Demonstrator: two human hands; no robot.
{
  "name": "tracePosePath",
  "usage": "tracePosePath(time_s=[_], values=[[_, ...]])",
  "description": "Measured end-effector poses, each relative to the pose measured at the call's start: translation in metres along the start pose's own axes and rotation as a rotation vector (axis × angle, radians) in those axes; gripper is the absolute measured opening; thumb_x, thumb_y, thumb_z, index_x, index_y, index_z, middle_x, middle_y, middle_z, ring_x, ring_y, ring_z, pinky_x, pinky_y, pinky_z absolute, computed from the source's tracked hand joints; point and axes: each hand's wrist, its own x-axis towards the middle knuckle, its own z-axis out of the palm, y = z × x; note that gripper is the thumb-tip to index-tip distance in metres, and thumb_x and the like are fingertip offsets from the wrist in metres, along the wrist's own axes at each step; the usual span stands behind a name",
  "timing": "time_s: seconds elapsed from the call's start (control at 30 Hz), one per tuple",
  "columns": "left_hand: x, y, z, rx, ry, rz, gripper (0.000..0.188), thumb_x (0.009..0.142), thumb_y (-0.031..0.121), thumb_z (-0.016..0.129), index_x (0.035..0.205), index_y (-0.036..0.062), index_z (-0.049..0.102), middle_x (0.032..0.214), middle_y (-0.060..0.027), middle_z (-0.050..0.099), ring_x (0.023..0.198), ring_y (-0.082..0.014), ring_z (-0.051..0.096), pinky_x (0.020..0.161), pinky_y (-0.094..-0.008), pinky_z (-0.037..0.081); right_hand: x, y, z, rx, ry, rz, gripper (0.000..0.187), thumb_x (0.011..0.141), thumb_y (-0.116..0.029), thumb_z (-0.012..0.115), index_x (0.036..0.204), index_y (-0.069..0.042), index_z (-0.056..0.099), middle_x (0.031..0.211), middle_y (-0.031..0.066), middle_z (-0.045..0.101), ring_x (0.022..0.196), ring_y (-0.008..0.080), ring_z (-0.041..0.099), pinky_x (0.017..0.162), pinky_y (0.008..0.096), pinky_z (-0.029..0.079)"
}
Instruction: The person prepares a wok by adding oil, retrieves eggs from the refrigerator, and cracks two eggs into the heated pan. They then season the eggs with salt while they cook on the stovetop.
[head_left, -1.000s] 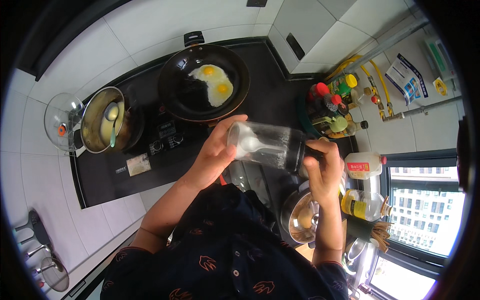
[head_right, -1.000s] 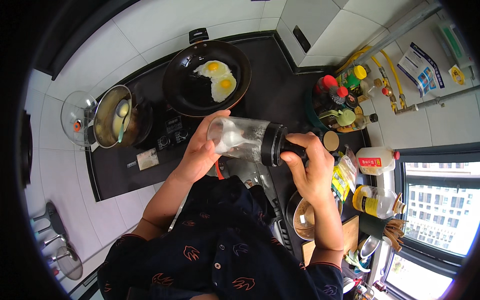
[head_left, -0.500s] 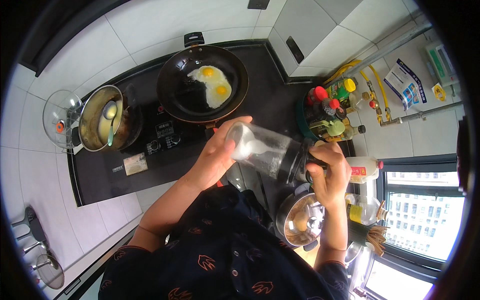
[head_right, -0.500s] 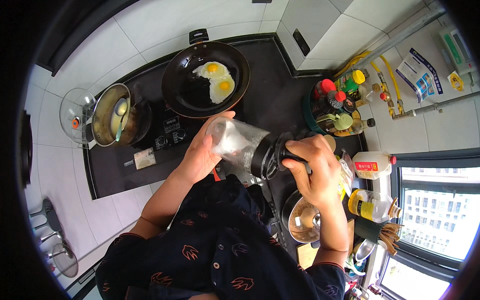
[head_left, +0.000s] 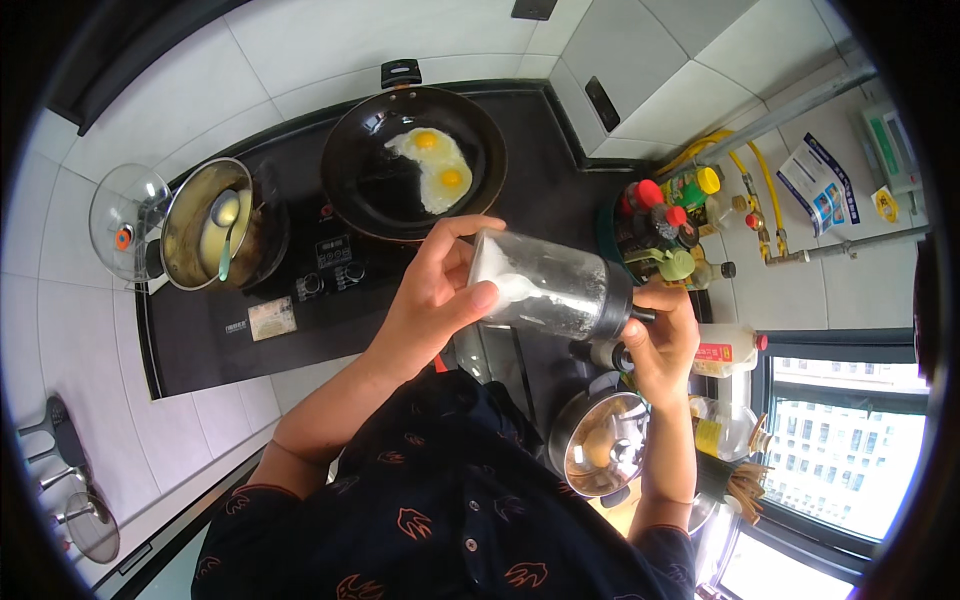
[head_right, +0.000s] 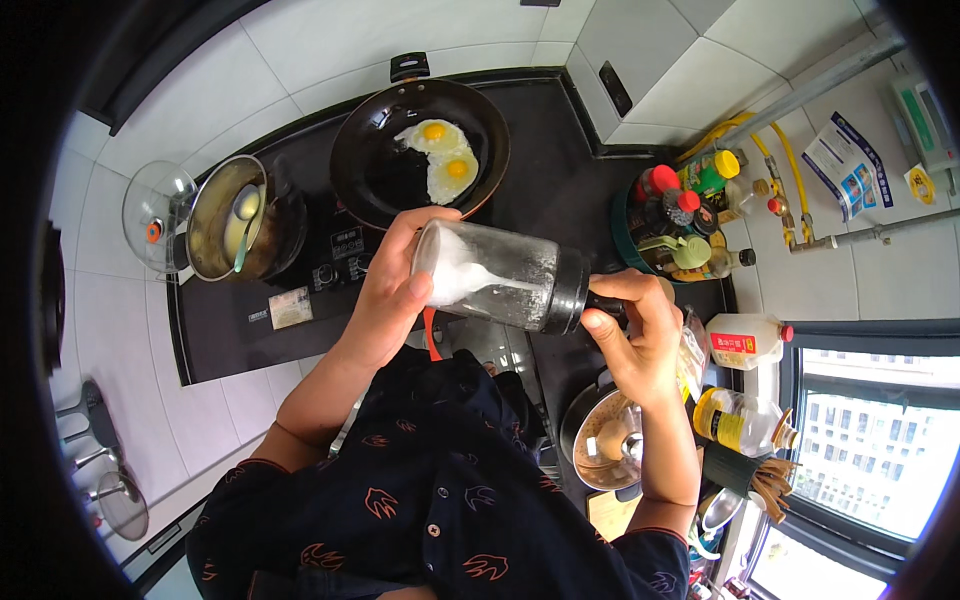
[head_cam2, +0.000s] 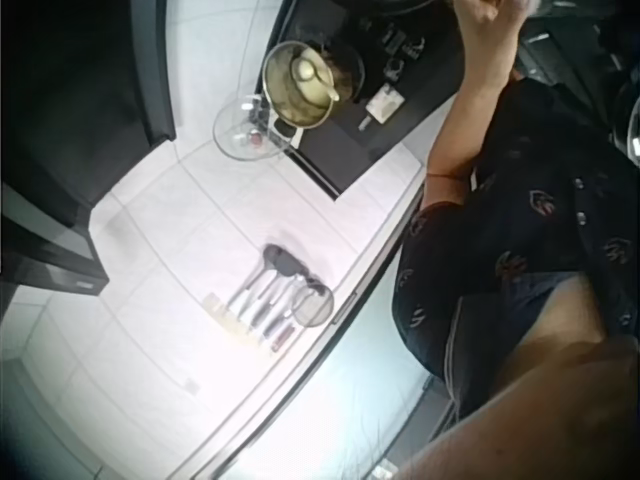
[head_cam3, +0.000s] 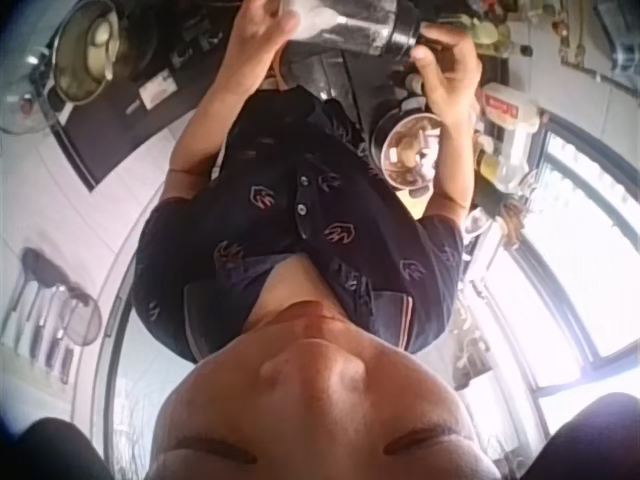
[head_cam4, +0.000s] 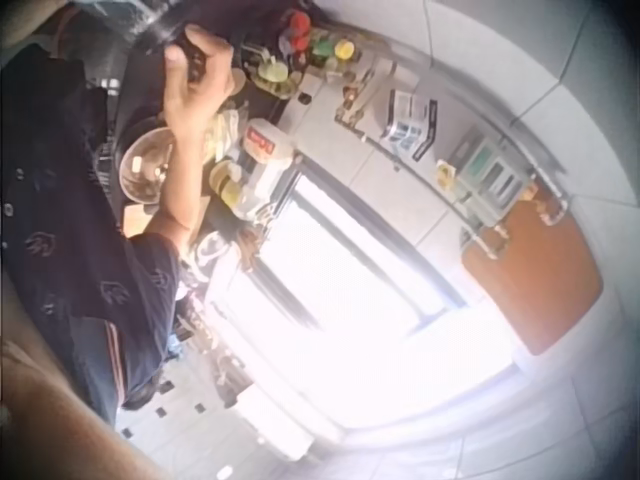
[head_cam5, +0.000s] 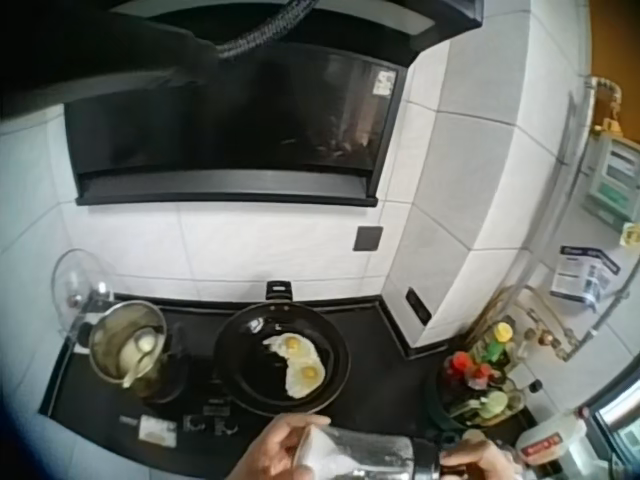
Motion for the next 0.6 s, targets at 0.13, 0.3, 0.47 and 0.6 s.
tracePosePath(time_s=[0.13, 0.3, 0.47, 0.6], values=[[0.001, -0.003, -0.004, -0.038, -0.018, -0.004, 0.078, 0.084, 0.051, 0.068, 0.136, 0.0037, 0.036, 0.124, -0.0076, 0.048, 0.117, -0.0163, 0.048, 0.099, -0.0351, 0.041, 0.001, 0.0, 0.001, 0.098, 0.001, 0.032, 0.03, 0.086, -0.018, 0.072, 0.104, 0.001, 0.057, 0.097, 0.0083, 0.061, 0.082, 0.0115, 0.055, 0.074, 0.0233, 0.044], [0.003, -0.011, -0.007, -0.083, -0.024, -0.013, 0.079, 0.084, 0.053, 0.066, 0.137, 0.0038, 0.035, 0.128, -0.0089, 0.048, 0.121, -0.0186, 0.048, 0.101, -0.0367, 0.041, -0.003, 0.004, -0.006, 0.175, 0.102, 0.1, 0.035, 0.087, -0.024, 0.072, 0.107, 0.0, 0.056, 0.101, 0.0033, 0.057, 0.079, 0.0068, 0.05, 0.071, 0.0203, 0.04], [0.007, -0.036, -0.014, -0.393, -0.092, -0.089, 0.083, 0.084, 0.056, 0.062, 0.143, 0.0067, 0.03, 0.139, -0.0088, 0.043, 0.129, -0.023, 0.045, 0.105, -0.0418, 0.041, -0.005, 0.008, -0.016, 0.078, 0.217, 0.009, 0.035, 0.087, -0.024, 0.072, 0.106, 0.0, 0.055, 0.1, 0.002, 0.054, 0.077, 0.0058, 0.047, 0.069, 0.0201, 0.039], [0.007, -0.054, -0.024, -0.502, -0.139, -0.217, 0.079, 0.084, 0.05, 0.067, 0.142, 0.0116, 0.03, 0.136, -0.0074, 0.044, 0.126, -0.0234, 0.046, 0.105, -0.0424, 0.04, -0.014, 0.004, -0.026, 0.148, 0.286, 0.067, 0.035, 0.087, -0.023, 0.071, 0.108, -0.001, 0.054, 0.101, 0.003, 0.054, 0.077, 0.0058, 0.047, 0.067, 0.0195, 0.039]])
